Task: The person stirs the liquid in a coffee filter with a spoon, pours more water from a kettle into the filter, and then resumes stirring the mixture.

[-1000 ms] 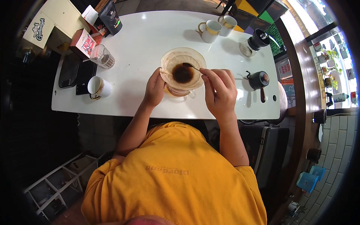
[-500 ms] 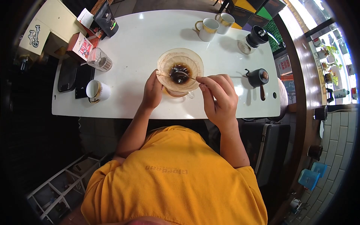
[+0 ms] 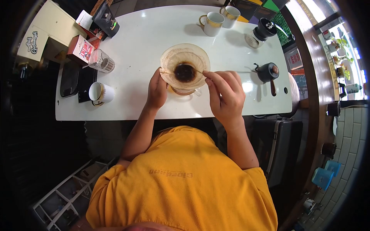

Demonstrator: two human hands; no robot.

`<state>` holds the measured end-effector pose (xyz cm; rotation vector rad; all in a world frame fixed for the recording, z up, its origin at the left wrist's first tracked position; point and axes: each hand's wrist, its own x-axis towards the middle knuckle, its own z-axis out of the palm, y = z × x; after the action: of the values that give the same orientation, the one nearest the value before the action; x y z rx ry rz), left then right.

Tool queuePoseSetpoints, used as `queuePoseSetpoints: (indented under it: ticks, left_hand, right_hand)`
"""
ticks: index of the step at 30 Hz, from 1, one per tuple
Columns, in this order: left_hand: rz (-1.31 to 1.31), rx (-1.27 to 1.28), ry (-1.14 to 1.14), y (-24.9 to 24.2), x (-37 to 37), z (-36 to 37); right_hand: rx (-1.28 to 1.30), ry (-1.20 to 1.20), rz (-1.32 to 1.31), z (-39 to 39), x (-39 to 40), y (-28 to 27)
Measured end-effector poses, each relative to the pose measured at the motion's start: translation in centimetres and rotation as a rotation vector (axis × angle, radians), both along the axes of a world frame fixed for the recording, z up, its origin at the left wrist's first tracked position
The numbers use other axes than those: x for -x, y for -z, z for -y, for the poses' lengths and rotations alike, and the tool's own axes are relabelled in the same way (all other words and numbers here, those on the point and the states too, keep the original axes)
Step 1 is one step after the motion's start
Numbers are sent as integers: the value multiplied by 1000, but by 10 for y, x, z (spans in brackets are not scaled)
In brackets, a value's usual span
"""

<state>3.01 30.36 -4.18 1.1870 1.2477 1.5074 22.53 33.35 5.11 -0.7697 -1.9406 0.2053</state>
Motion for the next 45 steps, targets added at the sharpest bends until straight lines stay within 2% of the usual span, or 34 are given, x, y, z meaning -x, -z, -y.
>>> queuePoseSetpoints:
  ticks: [5,11,16,29,31,38,45]
  left_hand:
    - [-9,2,4,4,1,-1]
    - [-25,20,-12,3,1,0]
    - [20,60,1,11,3,-1]
    - [7,64,-14,4,1,-1]
    - [-6,51,-25,3,1,0]
    - [11,46,-29,5,0,0]
    - [14,43,-24,0,0,1]
  right_hand:
    - [-7,24,-18,-4,-1,5]
    - [99,54,-44,-4,1,15]
    - [310,102,-126,5,3,18]
    - [419,73,-222,16,-1,33]
    - [466,40,-311,19,-1,34]
    - [458,7,-334,27,-2,36]
    - [221,-66,-185,22,-8,28]
